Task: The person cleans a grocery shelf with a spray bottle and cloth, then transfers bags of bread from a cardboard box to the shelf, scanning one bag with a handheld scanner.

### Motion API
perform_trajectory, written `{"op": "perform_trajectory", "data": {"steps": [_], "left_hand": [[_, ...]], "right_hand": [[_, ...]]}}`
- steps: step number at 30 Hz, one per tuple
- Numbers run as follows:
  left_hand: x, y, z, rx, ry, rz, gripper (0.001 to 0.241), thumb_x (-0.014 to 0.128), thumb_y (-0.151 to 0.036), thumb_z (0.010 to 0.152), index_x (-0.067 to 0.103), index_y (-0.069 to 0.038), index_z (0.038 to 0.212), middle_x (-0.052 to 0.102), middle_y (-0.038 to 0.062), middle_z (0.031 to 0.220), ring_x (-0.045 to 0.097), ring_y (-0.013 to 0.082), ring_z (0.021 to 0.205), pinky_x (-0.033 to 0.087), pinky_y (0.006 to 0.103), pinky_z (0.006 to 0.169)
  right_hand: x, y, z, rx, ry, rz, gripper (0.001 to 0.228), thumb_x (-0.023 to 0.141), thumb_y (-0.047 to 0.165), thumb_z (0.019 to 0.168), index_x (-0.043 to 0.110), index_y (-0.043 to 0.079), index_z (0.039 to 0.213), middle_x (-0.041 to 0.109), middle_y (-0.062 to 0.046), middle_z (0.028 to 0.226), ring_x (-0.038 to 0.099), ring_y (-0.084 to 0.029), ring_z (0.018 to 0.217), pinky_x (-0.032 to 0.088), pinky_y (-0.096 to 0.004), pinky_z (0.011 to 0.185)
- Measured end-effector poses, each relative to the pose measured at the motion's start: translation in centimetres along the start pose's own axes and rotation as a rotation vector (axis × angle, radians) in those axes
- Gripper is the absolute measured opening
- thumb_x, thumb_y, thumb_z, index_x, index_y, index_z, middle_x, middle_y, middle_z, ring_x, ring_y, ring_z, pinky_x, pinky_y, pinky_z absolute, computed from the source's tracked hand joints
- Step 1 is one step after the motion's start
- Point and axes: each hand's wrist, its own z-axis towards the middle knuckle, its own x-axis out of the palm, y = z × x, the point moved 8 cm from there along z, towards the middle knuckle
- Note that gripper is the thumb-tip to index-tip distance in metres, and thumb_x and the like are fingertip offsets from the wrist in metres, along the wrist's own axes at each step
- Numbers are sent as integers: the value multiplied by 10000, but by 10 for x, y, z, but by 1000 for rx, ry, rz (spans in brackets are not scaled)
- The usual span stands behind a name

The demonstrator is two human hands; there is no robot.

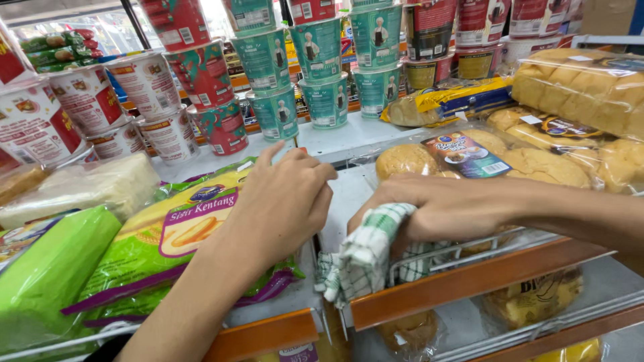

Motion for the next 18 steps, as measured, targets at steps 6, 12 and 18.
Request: {"op": "perform_trajectory", "data": {"steps": [6, 12, 18], "left_hand": [[2, -2, 4, -302, 125, -765, 489, 350, -388, 1062, 565, -14, 1293, 749, 199, 988, 705, 323, 981, 553, 413, 878], [-31, 7, -3, -195, -287, -211, 510, 577, -297, 1028, 503, 30, 1412, 646, 268, 1307, 635, 421, 1159, 510, 468, 932], [-4, 4, -6, -26, -126, 21, 665, 764, -246, 726, 547, 56, 1278, 652, 270, 1129, 624, 414, 1086, 498, 500, 946]], "right_hand": [[-3, -85, 53, 295, -339, 554, 295, 522, 181, 866, 667, -39, 1000, 687, -85, 970, 613, -200, 917, 502, -363, 823], [-91, -8, 56, -281, -631, -67, 323, 584, 120, 806, 617, -24, 1094, 729, -130, 920, 715, -214, 830, 556, -362, 756], [-33, -14, 77, -54, -214, -826, 534, 681, 78, 707, 583, 44, 1230, 698, -226, 783, 672, -416, 737, 538, -518, 695]]}}
